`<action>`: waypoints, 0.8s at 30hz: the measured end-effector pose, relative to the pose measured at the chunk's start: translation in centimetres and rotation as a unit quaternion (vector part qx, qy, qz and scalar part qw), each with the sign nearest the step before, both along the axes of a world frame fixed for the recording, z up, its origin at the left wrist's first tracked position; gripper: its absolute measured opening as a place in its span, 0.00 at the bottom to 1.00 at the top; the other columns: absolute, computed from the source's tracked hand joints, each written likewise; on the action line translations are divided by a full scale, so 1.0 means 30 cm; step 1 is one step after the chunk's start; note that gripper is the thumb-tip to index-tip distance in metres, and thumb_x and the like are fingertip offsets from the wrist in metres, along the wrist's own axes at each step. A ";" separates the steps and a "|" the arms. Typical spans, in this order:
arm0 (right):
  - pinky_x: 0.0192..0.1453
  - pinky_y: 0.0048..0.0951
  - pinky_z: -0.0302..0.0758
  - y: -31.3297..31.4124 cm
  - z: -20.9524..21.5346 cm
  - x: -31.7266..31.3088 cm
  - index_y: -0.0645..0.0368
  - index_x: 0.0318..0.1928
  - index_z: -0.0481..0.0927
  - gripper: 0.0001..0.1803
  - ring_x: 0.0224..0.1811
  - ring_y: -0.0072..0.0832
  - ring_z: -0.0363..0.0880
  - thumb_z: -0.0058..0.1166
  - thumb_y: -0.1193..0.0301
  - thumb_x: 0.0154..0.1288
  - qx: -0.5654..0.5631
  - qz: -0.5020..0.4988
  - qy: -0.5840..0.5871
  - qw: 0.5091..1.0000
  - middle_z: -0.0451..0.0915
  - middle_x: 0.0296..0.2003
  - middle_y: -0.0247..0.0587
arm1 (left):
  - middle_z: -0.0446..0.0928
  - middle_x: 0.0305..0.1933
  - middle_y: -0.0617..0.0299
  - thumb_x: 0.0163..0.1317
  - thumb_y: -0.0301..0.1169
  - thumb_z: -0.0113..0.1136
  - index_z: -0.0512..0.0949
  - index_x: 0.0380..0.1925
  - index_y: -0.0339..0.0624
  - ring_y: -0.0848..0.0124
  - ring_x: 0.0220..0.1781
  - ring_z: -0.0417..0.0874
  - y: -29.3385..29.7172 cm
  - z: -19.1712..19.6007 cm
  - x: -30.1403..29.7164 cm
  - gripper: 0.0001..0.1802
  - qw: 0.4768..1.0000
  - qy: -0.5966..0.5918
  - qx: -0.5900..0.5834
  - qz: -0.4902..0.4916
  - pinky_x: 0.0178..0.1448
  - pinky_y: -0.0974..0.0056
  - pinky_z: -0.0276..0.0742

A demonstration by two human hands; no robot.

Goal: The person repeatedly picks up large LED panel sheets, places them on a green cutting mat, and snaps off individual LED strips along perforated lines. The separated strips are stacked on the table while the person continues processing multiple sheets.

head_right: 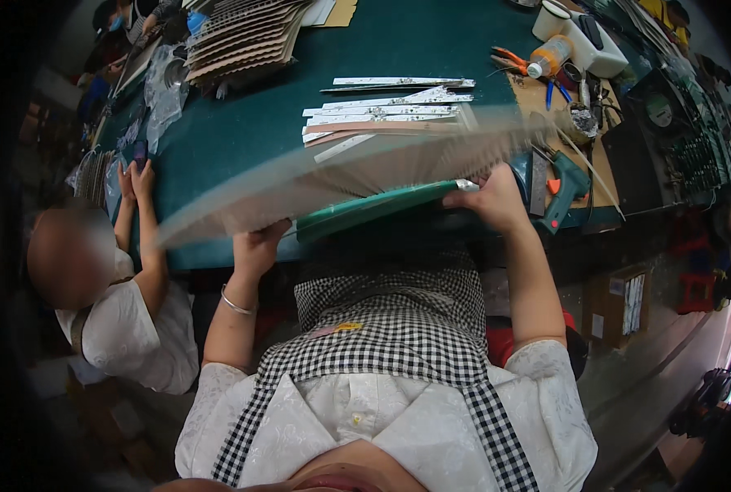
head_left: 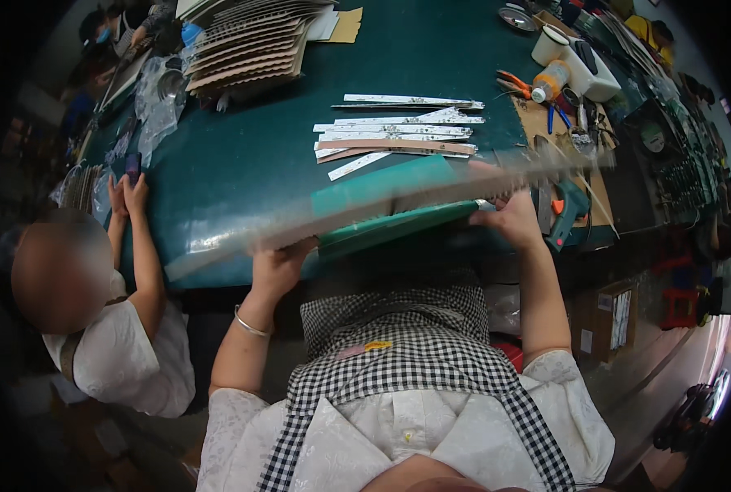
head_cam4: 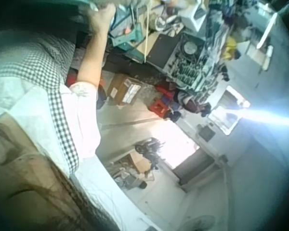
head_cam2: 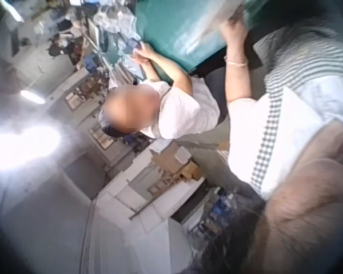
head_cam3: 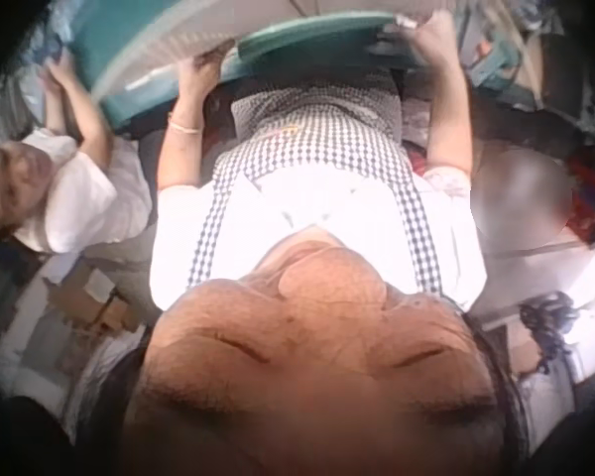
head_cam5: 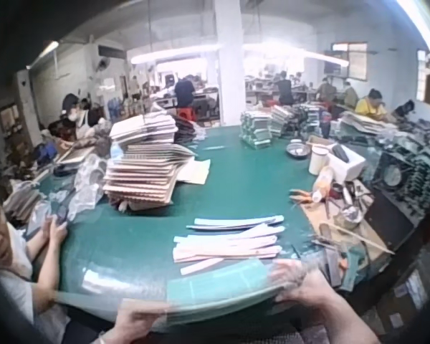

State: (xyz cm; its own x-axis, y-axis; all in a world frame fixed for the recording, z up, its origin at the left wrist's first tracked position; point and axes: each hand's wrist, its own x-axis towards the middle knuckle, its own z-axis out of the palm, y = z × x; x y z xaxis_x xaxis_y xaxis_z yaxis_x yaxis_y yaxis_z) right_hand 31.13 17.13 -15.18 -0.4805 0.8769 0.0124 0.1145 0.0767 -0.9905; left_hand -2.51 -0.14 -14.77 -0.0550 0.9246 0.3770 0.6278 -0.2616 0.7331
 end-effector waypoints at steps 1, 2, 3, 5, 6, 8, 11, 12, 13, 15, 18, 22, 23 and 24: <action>0.47 0.23 0.78 0.007 0.003 -0.002 0.64 0.44 0.81 0.18 0.40 0.22 0.81 0.67 0.81 0.49 -0.019 -0.017 0.000 1.000 0.83 0.39 0.37 | 0.82 0.36 0.57 0.54 0.17 0.62 0.81 0.36 0.34 0.68 0.39 0.82 0.009 0.009 0.008 0.09 0.994 -0.104 -0.010 0.039 0.46 0.63 0.78; 0.46 0.23 0.78 0.017 0.008 -0.008 0.64 0.44 0.82 0.18 0.39 0.21 0.81 0.67 0.81 0.50 -0.019 -0.011 -0.013 1.000 0.83 0.39 0.36 | 0.81 0.33 0.60 0.54 0.15 0.63 0.81 0.34 0.33 0.71 0.36 0.81 0.017 0.017 0.011 0.08 0.975 -0.207 -0.020 0.078 0.43 0.65 0.77; 0.46 0.23 0.78 0.026 0.015 -0.015 0.64 0.43 0.82 0.17 0.39 0.21 0.80 0.67 0.81 0.50 -0.019 -0.005 -0.026 0.999 0.83 0.38 0.35 | 0.81 0.37 0.61 0.55 0.16 0.62 0.79 0.40 0.34 0.71 0.39 0.81 0.022 0.005 -0.013 0.11 0.973 -0.221 -0.023 0.063 0.46 0.66 0.77; 0.43 0.21 0.76 0.042 -0.005 -0.007 0.62 0.40 0.84 0.13 0.38 0.20 0.80 0.66 0.80 0.52 -0.011 0.009 -0.035 0.999 0.82 0.37 0.33 | 0.81 0.41 0.61 0.56 0.16 0.62 0.77 0.44 0.34 0.70 0.42 0.80 0.038 0.012 -0.013 0.14 0.940 -0.331 -0.039 0.075 0.48 0.66 0.76; 0.44 0.21 0.75 0.043 -0.010 -0.002 0.63 0.40 0.84 0.12 0.38 0.20 0.79 0.65 0.79 0.52 -0.014 0.003 -0.037 0.999 0.82 0.36 0.33 | 0.81 0.43 0.61 0.56 0.17 0.62 0.76 0.46 0.34 0.70 0.43 0.80 0.045 0.016 -0.012 0.16 0.919 -0.384 -0.048 0.080 0.49 0.66 0.75; 0.44 0.21 0.73 0.036 -0.010 0.000 0.64 0.40 0.83 0.11 0.38 0.19 0.77 0.64 0.79 0.53 -0.022 -0.010 -0.043 0.999 0.81 0.33 0.32 | 0.80 0.46 0.60 0.57 0.17 0.63 0.75 0.48 0.33 0.71 0.45 0.79 0.046 0.022 -0.011 0.18 0.909 -0.402 -0.064 0.088 0.50 0.67 0.74; 0.41 0.21 0.73 0.027 0.021 -0.022 0.62 0.37 0.85 0.08 0.34 0.19 0.79 0.64 0.74 0.56 0.015 -0.054 -0.014 0.998 0.83 0.33 0.33 | 0.79 0.47 0.59 0.57 0.19 0.63 0.75 0.48 0.32 0.71 0.45 0.79 0.039 0.017 -0.012 0.18 0.894 -0.420 -0.108 0.112 0.49 0.67 0.74; 0.40 0.22 0.73 0.029 0.031 -0.024 0.62 0.37 0.85 0.08 0.33 0.20 0.79 0.64 0.73 0.56 0.052 -0.056 -0.046 0.996 0.83 0.31 0.34 | 0.80 0.46 0.59 0.57 0.19 0.64 0.75 0.47 0.32 0.72 0.45 0.79 0.036 0.013 -0.014 0.17 0.888 -0.425 -0.126 0.122 0.49 0.67 0.74; 0.40 0.22 0.73 0.033 0.039 -0.025 0.62 0.37 0.85 0.09 0.32 0.20 0.79 0.63 0.72 0.57 0.087 -0.059 -0.078 0.991 0.83 0.30 0.35 | 0.80 0.45 0.59 0.57 0.19 0.64 0.75 0.47 0.32 0.72 0.43 0.79 0.032 0.012 -0.018 0.16 0.890 -0.420 -0.120 0.131 0.47 0.68 0.74; 0.36 0.26 0.73 0.044 0.041 -0.012 0.64 0.34 0.84 0.11 0.28 0.23 0.78 0.61 0.67 0.60 0.117 -0.056 -0.174 0.976 0.83 0.27 0.38 | 0.80 0.43 0.59 0.58 0.20 0.64 0.76 0.46 0.33 0.74 0.40 0.79 0.018 0.015 -0.028 0.15 0.893 -0.415 -0.098 0.141 0.42 0.69 0.73; 0.32 0.26 0.72 0.059 0.004 0.020 0.66 0.31 0.82 0.13 0.24 0.22 0.77 0.60 0.66 0.62 0.014 0.012 -0.248 0.969 0.81 0.23 0.37 | 0.80 0.40 0.61 0.58 0.20 0.63 0.76 0.44 0.34 0.76 0.34 0.78 -0.005 0.030 -0.040 0.13 0.896 -0.423 -0.038 0.128 0.36 0.72 0.71; 0.29 0.22 0.69 0.047 -0.024 0.016 0.67 0.26 0.79 0.14 0.22 0.17 0.73 0.56 0.68 0.65 -0.020 0.003 -0.126 0.992 0.77 0.19 0.33 | 0.80 0.36 0.62 0.58 0.18 0.63 0.77 0.42 0.35 0.76 0.32 0.78 -0.035 0.044 -0.031 0.12 0.879 -0.445 -0.019 0.169 0.33 0.71 0.72; 0.29 0.21 0.68 0.057 -0.040 0.019 0.65 0.27 0.79 0.13 0.24 0.16 0.71 0.55 0.70 0.65 -0.013 0.003 -0.093 0.996 0.76 0.20 0.30 | 0.80 0.36 0.62 0.58 0.18 0.63 0.77 0.42 0.34 0.75 0.32 0.79 -0.033 0.043 -0.020 0.11 0.869 -0.454 0.011 0.198 0.34 0.70 0.73; 0.29 0.21 0.67 0.065 -0.044 0.019 0.65 0.27 0.79 0.12 0.24 0.15 0.71 0.55 0.70 0.66 -0.002 -0.008 -0.048 0.999 0.76 0.21 0.29 | 0.80 0.37 0.61 0.58 0.18 0.63 0.77 0.42 0.34 0.74 0.33 0.80 -0.053 0.031 -0.046 0.12 0.872 -0.449 0.002 0.193 0.36 0.69 0.74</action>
State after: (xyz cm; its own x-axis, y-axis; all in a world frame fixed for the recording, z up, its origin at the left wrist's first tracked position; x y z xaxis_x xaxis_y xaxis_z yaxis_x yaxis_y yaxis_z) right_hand 31.70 19.08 -16.50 -0.4649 0.8846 -0.0371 0.2097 0.0694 -0.9753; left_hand -3.90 -1.72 -13.84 -0.6367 0.7707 0.0248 -0.1571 -0.1612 0.9743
